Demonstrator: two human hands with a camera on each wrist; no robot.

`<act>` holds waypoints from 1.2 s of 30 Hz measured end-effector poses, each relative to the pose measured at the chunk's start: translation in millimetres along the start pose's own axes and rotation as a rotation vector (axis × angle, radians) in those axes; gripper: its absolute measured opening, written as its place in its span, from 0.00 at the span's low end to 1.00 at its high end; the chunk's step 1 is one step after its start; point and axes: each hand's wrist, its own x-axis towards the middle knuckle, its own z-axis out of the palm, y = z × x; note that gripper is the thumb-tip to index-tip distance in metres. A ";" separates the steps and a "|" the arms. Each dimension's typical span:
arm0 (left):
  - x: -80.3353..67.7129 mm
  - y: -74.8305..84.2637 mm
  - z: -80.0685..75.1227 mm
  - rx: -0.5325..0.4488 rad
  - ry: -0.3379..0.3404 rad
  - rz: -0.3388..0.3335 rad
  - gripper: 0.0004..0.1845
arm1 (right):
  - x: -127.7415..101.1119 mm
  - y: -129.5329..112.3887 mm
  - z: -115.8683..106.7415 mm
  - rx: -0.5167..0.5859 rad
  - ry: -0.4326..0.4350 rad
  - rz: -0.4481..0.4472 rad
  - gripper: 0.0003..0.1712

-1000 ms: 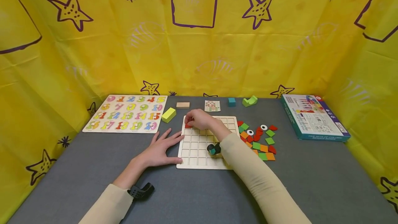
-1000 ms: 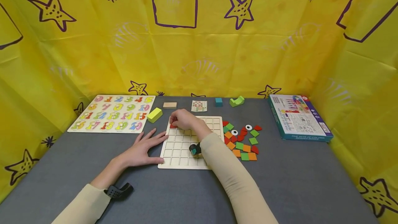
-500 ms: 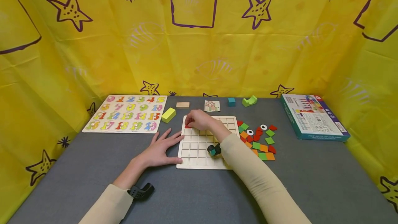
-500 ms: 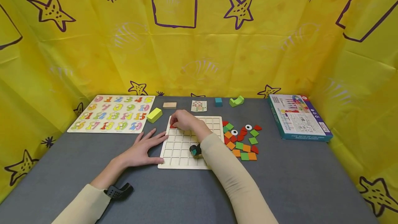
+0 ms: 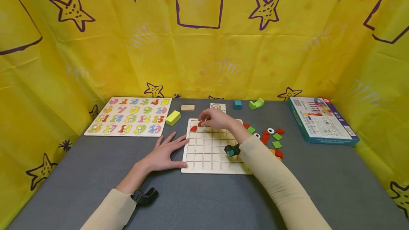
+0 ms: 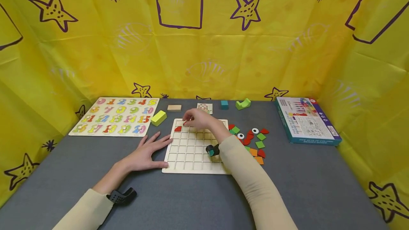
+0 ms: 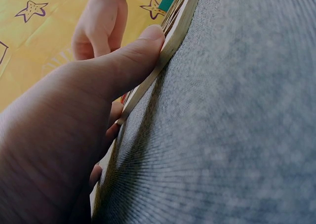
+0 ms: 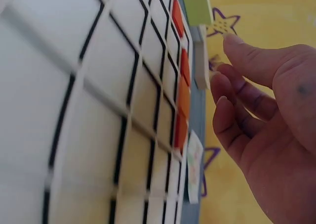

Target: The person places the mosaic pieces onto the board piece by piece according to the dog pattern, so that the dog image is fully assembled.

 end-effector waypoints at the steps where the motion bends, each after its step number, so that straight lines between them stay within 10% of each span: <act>1: -0.2 -0.2 0.0 0.003 0.002 0.000 0.50 | -3.4 2.0 -2.8 0.007 0.003 0.002 0.13; 36: 0.5 -2.7 2.8 0.019 0.024 0.017 0.51 | -121.5 77.7 -50.9 0.007 0.096 0.186 0.13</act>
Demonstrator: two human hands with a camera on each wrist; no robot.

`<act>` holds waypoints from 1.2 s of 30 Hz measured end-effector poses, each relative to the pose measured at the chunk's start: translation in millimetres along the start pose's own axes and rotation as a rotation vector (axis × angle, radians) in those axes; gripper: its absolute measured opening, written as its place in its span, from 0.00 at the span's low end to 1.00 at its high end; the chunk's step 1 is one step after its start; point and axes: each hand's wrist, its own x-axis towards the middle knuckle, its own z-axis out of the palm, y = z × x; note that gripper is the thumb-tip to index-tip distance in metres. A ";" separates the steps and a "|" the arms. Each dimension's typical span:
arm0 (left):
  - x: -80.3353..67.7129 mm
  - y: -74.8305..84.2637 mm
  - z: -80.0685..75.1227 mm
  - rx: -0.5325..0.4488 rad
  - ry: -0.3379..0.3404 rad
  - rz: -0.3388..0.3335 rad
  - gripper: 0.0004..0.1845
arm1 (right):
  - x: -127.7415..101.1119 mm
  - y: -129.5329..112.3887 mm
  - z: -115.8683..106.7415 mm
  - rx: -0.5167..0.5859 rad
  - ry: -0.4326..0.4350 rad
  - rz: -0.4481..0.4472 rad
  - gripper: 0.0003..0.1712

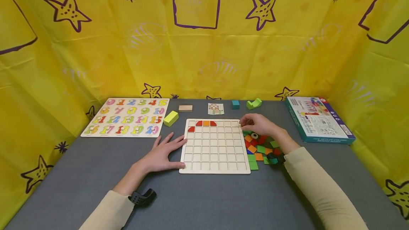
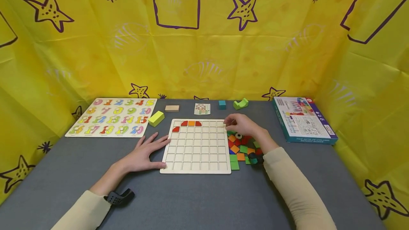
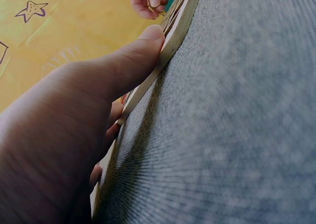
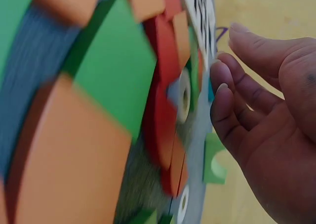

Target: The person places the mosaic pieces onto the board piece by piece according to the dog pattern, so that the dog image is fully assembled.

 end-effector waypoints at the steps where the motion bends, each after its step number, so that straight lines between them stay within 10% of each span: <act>1: -0.1 0.0 -0.2 0.000 -0.002 -0.002 0.51 | -2.0 2.7 -1.1 -0.004 0.004 -0.004 0.13; 36: 0.5 0.9 0.1 0.003 -0.003 -0.004 0.51 | -5.8 23.9 -3.0 -0.077 0.008 0.081 0.13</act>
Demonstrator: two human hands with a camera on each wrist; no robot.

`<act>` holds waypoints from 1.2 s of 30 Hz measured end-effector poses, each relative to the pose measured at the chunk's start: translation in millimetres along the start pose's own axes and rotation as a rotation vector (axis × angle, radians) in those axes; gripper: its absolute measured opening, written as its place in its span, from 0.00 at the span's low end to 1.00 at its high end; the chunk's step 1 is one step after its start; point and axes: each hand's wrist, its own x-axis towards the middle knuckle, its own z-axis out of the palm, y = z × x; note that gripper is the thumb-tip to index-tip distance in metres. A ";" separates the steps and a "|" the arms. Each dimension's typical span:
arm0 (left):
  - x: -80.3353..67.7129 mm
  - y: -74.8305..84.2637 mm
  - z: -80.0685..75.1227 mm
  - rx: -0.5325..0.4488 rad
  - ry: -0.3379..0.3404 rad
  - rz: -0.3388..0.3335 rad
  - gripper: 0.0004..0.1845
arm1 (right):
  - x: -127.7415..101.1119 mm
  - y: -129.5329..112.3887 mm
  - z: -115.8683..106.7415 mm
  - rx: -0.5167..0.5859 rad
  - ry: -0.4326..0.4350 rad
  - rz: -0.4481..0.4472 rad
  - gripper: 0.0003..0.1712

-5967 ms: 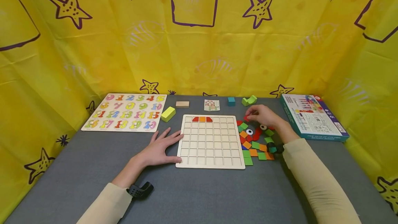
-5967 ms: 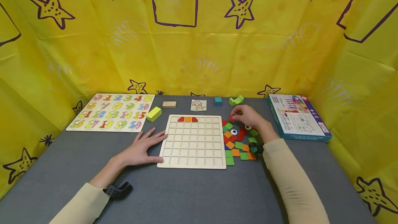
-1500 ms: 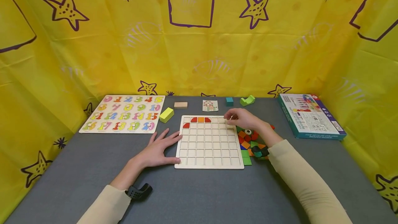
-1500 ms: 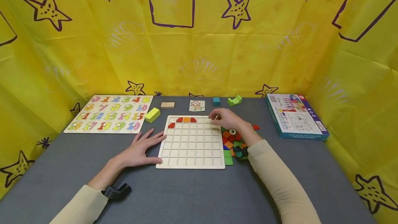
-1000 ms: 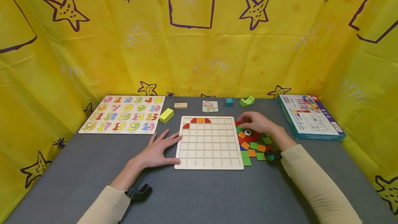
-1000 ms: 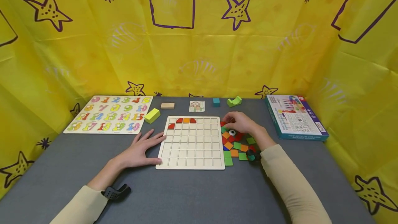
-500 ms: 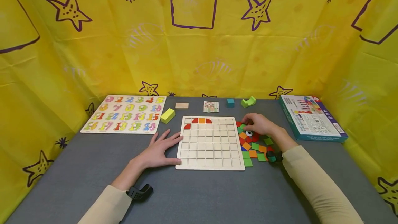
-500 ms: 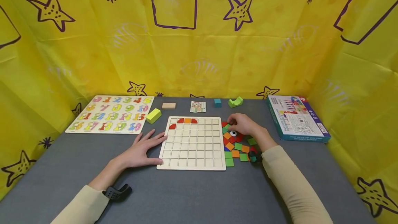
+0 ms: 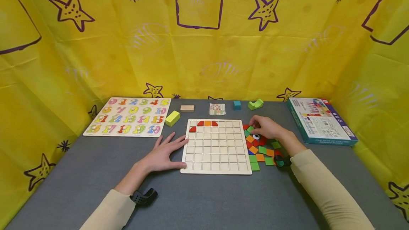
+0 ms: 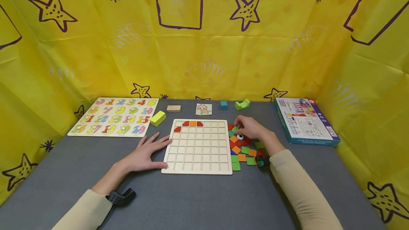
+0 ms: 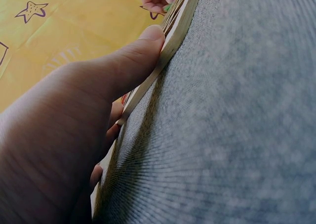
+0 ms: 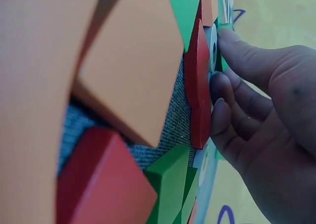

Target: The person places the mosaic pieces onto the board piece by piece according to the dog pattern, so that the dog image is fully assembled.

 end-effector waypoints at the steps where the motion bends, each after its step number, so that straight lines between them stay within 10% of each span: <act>1: 0.1 0.1 0.0 0.001 0.000 0.000 0.51 | -0.6 -0.6 -0.2 0.005 0.004 0.003 0.13; 17: -0.8 -0.3 -1.1 0.007 -0.001 0.001 0.51 | 3.9 -13.7 -12.9 0.061 0.041 -0.104 0.08; 36: -0.1 0.3 -0.5 0.000 -0.002 0.004 0.51 | 55.9 -94.3 30.9 0.134 -0.100 -0.266 0.05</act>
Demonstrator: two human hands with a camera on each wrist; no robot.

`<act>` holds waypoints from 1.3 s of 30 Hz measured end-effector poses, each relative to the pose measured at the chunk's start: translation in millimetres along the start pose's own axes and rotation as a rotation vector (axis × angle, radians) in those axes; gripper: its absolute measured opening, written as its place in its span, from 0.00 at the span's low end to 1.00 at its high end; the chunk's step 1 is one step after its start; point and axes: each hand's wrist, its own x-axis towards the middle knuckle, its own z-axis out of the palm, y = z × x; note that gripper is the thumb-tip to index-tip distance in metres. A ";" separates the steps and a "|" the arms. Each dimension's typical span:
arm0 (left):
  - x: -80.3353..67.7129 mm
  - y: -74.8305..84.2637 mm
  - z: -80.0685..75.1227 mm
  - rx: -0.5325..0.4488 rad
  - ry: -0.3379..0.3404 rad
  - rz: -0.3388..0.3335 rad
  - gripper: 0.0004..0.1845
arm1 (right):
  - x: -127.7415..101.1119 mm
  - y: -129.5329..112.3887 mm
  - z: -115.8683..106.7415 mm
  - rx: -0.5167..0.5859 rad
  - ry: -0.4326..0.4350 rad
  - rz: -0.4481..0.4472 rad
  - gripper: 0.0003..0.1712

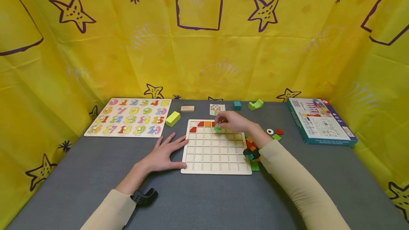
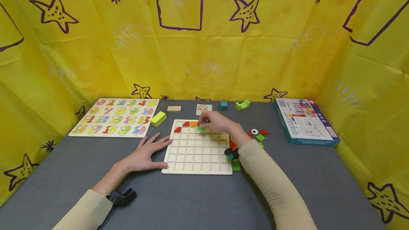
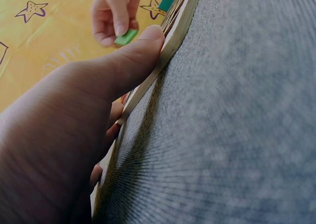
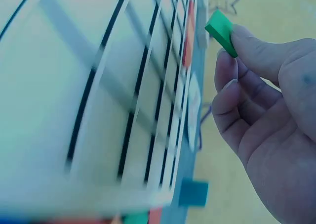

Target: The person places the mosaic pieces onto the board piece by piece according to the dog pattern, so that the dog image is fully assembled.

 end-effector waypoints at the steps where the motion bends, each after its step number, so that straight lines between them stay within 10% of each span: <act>1: 0.2 0.0 0.0 0.000 -0.002 -0.002 0.51 | 3.8 -4.0 2.4 -0.004 -0.011 -0.016 0.04; 39: -1.7 1.6 -2.6 -0.011 -0.005 -0.002 0.50 | 69.2 -42.3 64.0 -0.161 -0.104 -0.028 0.02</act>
